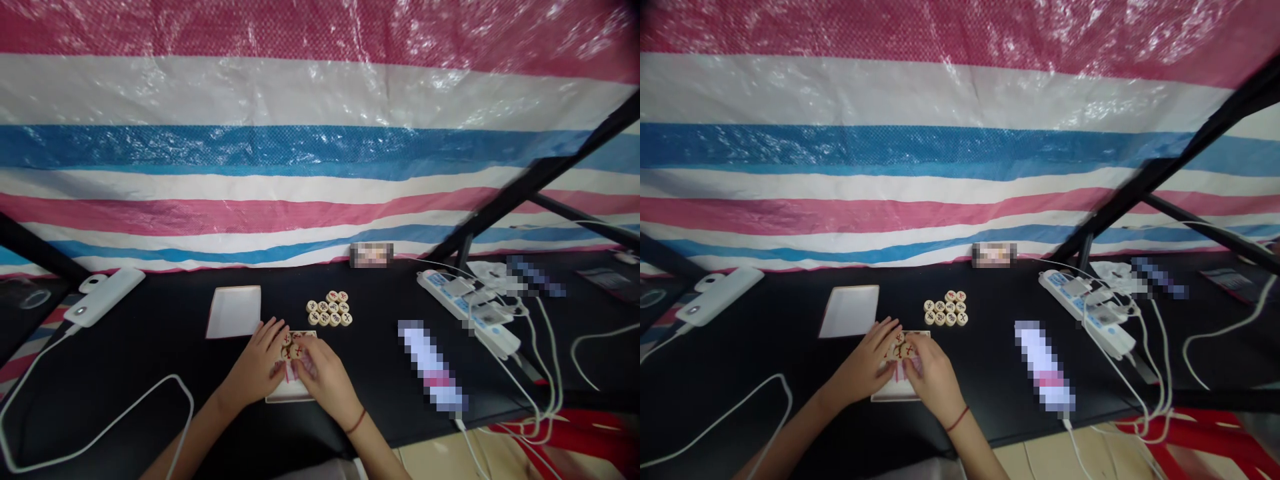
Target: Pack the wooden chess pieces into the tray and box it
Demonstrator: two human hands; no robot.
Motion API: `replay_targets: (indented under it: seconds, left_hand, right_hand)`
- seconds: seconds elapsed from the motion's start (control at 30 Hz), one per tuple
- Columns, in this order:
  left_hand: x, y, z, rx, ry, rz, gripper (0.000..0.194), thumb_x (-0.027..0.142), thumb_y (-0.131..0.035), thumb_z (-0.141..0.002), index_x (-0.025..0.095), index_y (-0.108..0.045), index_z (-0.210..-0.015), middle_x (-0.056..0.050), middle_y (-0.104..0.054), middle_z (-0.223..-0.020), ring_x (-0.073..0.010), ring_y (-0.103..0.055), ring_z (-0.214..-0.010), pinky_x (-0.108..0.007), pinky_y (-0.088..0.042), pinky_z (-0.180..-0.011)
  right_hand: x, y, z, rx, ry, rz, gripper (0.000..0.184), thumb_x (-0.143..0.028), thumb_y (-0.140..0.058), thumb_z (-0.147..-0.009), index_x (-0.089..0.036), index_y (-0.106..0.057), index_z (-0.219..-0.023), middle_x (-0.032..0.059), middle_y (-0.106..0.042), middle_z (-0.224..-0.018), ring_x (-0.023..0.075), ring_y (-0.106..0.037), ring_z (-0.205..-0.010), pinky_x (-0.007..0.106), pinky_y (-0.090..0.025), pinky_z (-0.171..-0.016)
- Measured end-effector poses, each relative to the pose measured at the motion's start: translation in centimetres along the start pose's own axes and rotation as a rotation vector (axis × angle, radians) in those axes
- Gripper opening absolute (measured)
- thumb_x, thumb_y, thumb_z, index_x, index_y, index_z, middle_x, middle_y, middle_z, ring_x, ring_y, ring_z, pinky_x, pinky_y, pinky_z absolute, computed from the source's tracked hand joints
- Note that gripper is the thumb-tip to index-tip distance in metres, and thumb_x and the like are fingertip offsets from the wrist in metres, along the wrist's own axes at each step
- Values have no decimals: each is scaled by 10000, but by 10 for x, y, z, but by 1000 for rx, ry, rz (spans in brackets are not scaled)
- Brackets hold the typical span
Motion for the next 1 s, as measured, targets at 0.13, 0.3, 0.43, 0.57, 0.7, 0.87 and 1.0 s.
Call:
replay_targets:
  seconds: [0.13,0.3,0.43,0.57,0.7,0.87,1.0]
  left_hand:
    - [1,-3,0,0,16,-55,604,185,-491,-823,127,-389,-1416,-143,-456,-1442,-304,-348,-1373,-548,-263,-1137]
    - [1,-2,1,-29,44,-110,565,170,-449,-829,113,-434,-1391,-132,-491,-1419,-297,-361,-1363,-552,-213,-1147]
    - [3,0,1,2,45,-138,554,142,-428,-828,138,-453,-1381,-117,-516,-1401,-280,-392,-1348,-568,-141,-1159]
    - [3,0,0,30,52,-142,536,150,-441,-828,152,-475,-1364,-105,-553,-1367,-268,-437,-1319,-561,-121,-1166]
    - [2,0,0,18,59,-123,527,174,-455,-836,136,-475,-1361,-118,-554,-1362,-278,-434,-1317,-575,-100,-1160]
    - [3,6,-3,28,16,-144,568,277,-509,-834,143,-455,-1382,-146,-533,-1373,-329,-370,-1352,-607,-125,-1139]
    - [7,7,-12,22,11,-146,608,351,-550,-825,164,-448,-1394,-140,-526,-1380,-368,-288,-1389,-639,-113,-1124]
  right_hand:
    - [-7,-9,0,-43,106,200,240,-124,-510,-878,-213,-607,-1078,95,-672,-1061,237,-605,-1003,429,-490,-914]
    - [-8,-18,0,-88,167,287,198,-102,-506,-883,-220,-638,-971,63,-672,-1027,215,-597,-961,396,-471,-917]
    - [-2,-19,0,-69,154,398,209,-119,-546,-865,-222,-638,-1022,73,-643,-1009,222,-579,-907,359,-473,-809]
    - [2,-23,-2,-88,166,459,145,-147,-560,-870,-221,-637,-969,62,-645,-919,217,-565,-858,338,-445,-760]
    - [-2,-26,-4,-129,170,453,110,-161,-565,-872,-219,-626,-943,57,-658,-912,220,-568,-871,339,-435,-759]
    - [-5,1,-12,-84,145,306,151,-222,-562,-881,-220,-625,-1019,68,-671,-938,218,-598,-890,338,-458,-782]
    - [29,48,-43,127,-45,329,193,-228,-461,-917,-201,-643,-978,79,-665,-954,203,-623,-896,314,-475,-819]
Point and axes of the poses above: each hand's wrist, its own z-axis away from the middle knuckle, its own y-axis out of the back of the hand, x = y × z, the point moved 5 cm from there along -z, towards the middle knuckle
